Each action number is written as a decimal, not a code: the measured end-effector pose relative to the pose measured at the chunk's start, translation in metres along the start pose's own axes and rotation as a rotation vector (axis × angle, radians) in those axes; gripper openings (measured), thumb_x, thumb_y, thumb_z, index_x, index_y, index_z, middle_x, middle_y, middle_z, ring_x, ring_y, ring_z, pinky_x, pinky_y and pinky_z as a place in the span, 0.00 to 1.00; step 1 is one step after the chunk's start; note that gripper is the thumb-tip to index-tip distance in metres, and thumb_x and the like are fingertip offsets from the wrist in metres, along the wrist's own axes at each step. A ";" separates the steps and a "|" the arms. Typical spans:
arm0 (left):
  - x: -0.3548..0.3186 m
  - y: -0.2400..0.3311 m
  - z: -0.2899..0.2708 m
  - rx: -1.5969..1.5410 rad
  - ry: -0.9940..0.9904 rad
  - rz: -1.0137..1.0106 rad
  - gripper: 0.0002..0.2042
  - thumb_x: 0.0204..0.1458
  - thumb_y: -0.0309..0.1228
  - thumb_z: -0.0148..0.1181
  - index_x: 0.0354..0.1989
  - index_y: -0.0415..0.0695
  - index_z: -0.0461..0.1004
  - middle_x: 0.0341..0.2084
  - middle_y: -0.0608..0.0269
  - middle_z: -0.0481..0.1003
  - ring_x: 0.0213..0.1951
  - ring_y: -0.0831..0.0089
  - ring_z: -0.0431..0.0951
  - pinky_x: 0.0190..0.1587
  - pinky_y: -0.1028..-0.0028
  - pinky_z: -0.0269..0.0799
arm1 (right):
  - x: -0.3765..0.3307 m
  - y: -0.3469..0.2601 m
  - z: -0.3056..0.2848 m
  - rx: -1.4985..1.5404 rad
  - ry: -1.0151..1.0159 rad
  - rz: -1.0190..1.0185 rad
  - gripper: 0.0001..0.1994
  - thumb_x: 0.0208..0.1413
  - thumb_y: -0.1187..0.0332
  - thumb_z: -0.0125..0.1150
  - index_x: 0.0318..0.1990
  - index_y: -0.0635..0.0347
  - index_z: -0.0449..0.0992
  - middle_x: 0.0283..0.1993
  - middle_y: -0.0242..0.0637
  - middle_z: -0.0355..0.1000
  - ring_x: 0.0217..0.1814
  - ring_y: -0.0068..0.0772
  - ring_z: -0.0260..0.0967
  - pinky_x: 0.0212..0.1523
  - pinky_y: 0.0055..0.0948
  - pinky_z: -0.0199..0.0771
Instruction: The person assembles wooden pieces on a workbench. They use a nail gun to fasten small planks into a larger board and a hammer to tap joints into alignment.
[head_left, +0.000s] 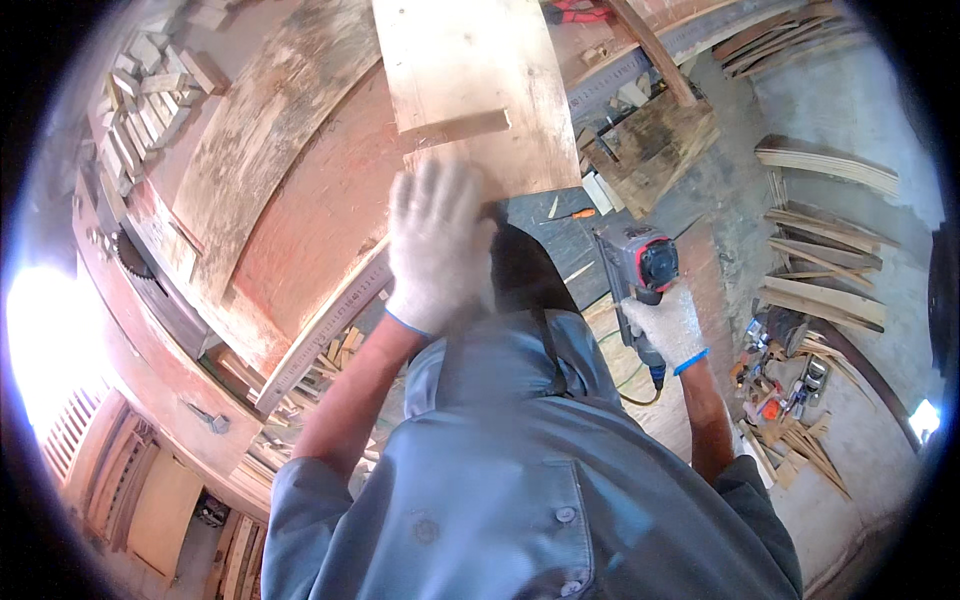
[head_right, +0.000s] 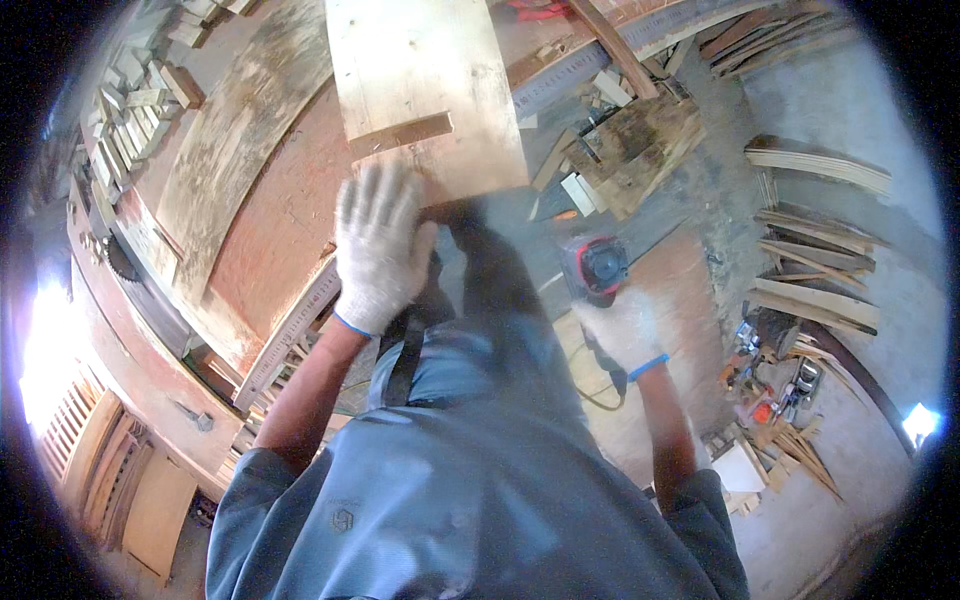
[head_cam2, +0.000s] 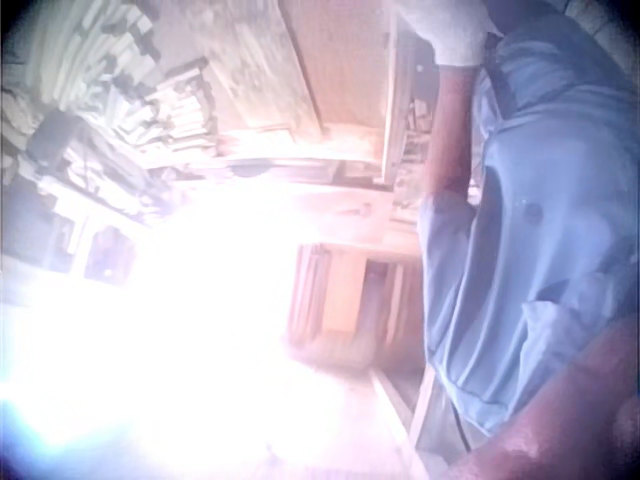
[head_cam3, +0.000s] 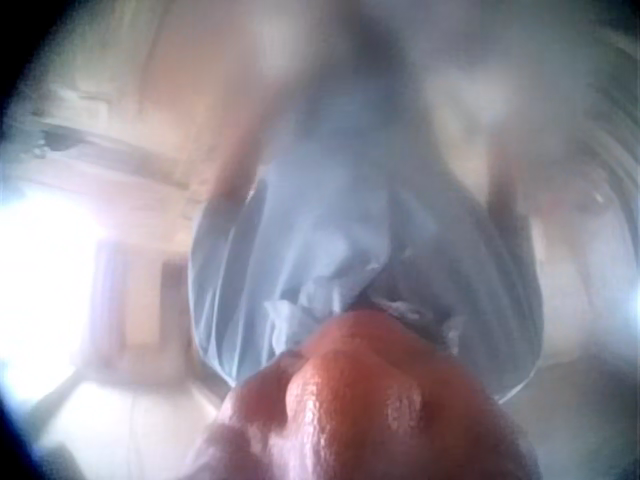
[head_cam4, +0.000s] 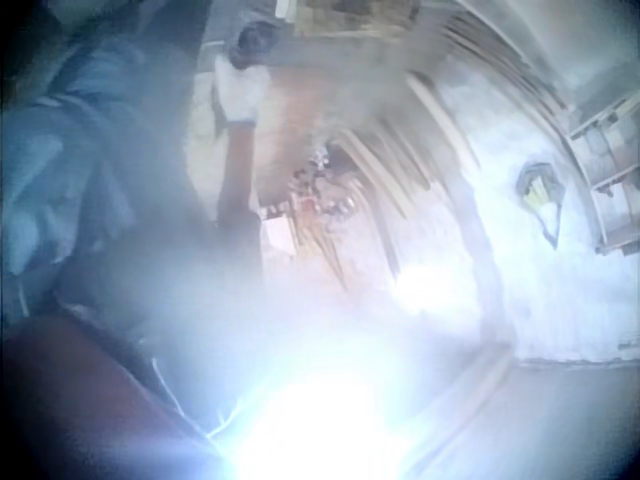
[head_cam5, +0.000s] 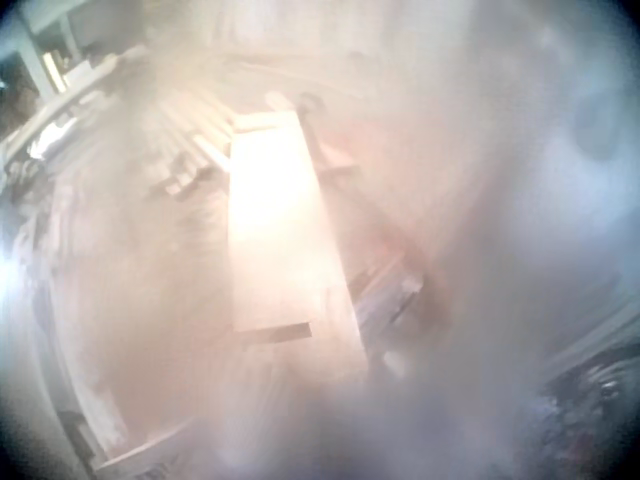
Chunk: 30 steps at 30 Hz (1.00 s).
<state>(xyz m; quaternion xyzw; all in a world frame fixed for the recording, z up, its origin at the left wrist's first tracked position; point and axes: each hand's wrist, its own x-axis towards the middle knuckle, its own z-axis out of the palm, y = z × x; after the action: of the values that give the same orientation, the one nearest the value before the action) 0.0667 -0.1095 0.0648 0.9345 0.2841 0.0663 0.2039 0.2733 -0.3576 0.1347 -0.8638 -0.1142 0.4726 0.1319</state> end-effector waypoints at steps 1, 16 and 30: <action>-0.001 0.010 0.003 -0.045 -0.075 0.036 0.35 0.53 0.36 0.65 0.71 0.39 0.66 0.72 0.44 0.63 0.73 0.43 0.59 0.76 0.41 0.48 | 0.005 0.005 -0.005 0.022 -0.010 0.023 0.17 0.55 0.56 0.71 0.28 0.63 0.82 0.21 0.38 0.77 0.24 0.32 0.77 0.28 0.37 0.72; -0.006 0.012 -0.012 -0.154 0.164 -0.225 0.25 0.59 0.25 0.61 0.66 0.39 0.72 0.64 0.41 0.72 0.68 0.43 0.70 0.72 0.50 0.61 | 0.069 -0.047 -0.061 0.037 -0.118 -0.189 0.15 0.51 0.61 0.72 0.37 0.66 0.81 0.29 0.42 0.79 0.31 0.34 0.80 0.38 0.38 0.76; 0.078 -0.074 0.031 -0.888 0.226 -0.740 0.25 0.68 0.49 0.55 0.50 0.35 0.80 0.40 0.53 0.82 0.44 0.67 0.79 0.50 0.66 0.73 | 0.241 -0.228 -0.208 -0.704 0.573 -0.647 0.31 0.55 0.43 0.64 0.56 0.59 0.78 0.51 0.62 0.79 0.58 0.65 0.76 0.58 0.53 0.75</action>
<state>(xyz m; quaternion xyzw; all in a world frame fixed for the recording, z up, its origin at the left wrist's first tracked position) 0.1021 -0.0208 0.0064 0.5857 0.5563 0.2026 0.5536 0.5594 -0.0906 0.1300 -0.8705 -0.4842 0.0876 -0.0006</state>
